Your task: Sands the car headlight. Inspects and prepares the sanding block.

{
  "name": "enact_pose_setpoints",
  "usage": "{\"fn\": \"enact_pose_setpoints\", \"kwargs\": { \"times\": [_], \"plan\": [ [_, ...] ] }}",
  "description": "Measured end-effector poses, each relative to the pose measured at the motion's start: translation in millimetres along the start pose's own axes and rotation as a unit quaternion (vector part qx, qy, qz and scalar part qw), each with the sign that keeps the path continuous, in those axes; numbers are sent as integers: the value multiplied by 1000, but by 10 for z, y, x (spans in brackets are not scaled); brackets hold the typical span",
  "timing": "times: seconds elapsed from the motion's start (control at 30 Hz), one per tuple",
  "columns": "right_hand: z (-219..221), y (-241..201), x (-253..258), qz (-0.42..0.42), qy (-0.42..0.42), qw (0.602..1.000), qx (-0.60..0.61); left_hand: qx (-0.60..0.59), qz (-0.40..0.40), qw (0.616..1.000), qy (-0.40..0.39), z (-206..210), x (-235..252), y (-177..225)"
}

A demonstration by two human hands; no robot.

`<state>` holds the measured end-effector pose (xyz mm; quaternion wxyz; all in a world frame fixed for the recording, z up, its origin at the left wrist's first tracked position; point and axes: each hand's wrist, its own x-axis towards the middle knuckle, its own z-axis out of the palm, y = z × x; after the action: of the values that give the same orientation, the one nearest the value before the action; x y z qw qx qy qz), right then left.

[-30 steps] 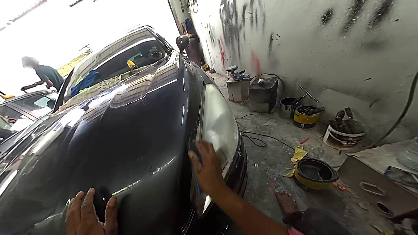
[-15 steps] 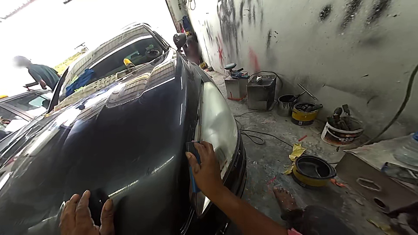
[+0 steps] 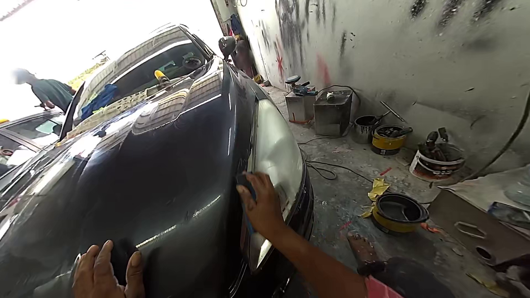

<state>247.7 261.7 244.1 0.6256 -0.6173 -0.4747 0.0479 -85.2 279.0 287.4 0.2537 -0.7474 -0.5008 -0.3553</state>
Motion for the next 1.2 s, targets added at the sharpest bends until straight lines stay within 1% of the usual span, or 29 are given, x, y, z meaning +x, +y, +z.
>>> {"fn": "enact_pose_setpoints", "kwargs": {
  "times": [0.07,0.13,0.2,0.27,0.3,0.33,0.43,0.5,0.53,0.67,0.7,0.73,0.8,0.87,0.9,0.97,1.03,1.1,1.13,1.2],
  "plan": [
    [-6,27,265,24,0,1000,8,-2,-1,1000,-3,-2,-22,-4],
    [-38,7,322,35,-8,999,19,-1,-4,1000,-1,-5,-13,-10],
    [-93,-34,63,20,-22,1000,8,-3,-4,1000,-2,-3,-21,-1],
    [-51,-42,-220,6,-16,1000,1,-3,0,1000,1,3,-16,12],
    [-34,-35,-252,4,-10,1000,2,-2,3,1000,2,7,-21,10],
    [-26,-35,-177,5,-9,1000,6,-2,4,1000,3,8,-18,-1],
    [2,10,284,24,2,1000,11,-3,-7,1000,-1,-11,-24,23],
    [0,13,416,36,6,999,18,-1,-7,1000,2,-8,-19,22],
    [-26,1,348,35,1,999,15,-3,-6,1000,2,-9,-30,23],
    [-48,-63,-290,5,-19,1000,-6,-8,-4,1000,-1,-7,-16,21],
    [-43,-52,-310,-1,-16,1000,-6,-10,-4,1000,-1,-7,-11,30],
    [-45,-42,-225,-1,-16,1000,-4,-9,-2,1000,0,-5,0,27],
    [-28,-2,110,18,-9,1000,1,-8,-1,1000,1,-7,-5,15],
    [-11,20,440,66,-1,998,7,-6,-6,1000,1,-6,-11,17],
    [-10,8,525,86,0,996,9,-6,-9,1000,2,-4,-7,15],
    [-38,-8,412,88,-3,996,1,-8,-11,1000,-3,-6,-23,21],
    [-68,-75,83,69,-15,997,-1,-6,-8,1000,0,-1,-5,-2],
    [-65,-103,-183,68,-28,997,-4,-5,-8,1000,-3,8,-16,-4],
    [-59,-103,-184,68,-29,997,-2,-5,-7,1000,-3,8,-16,2],
    [-41,-91,31,57,-17,998,-2,-4,-5,1000,1,13,-7,-9]
  ]
}}
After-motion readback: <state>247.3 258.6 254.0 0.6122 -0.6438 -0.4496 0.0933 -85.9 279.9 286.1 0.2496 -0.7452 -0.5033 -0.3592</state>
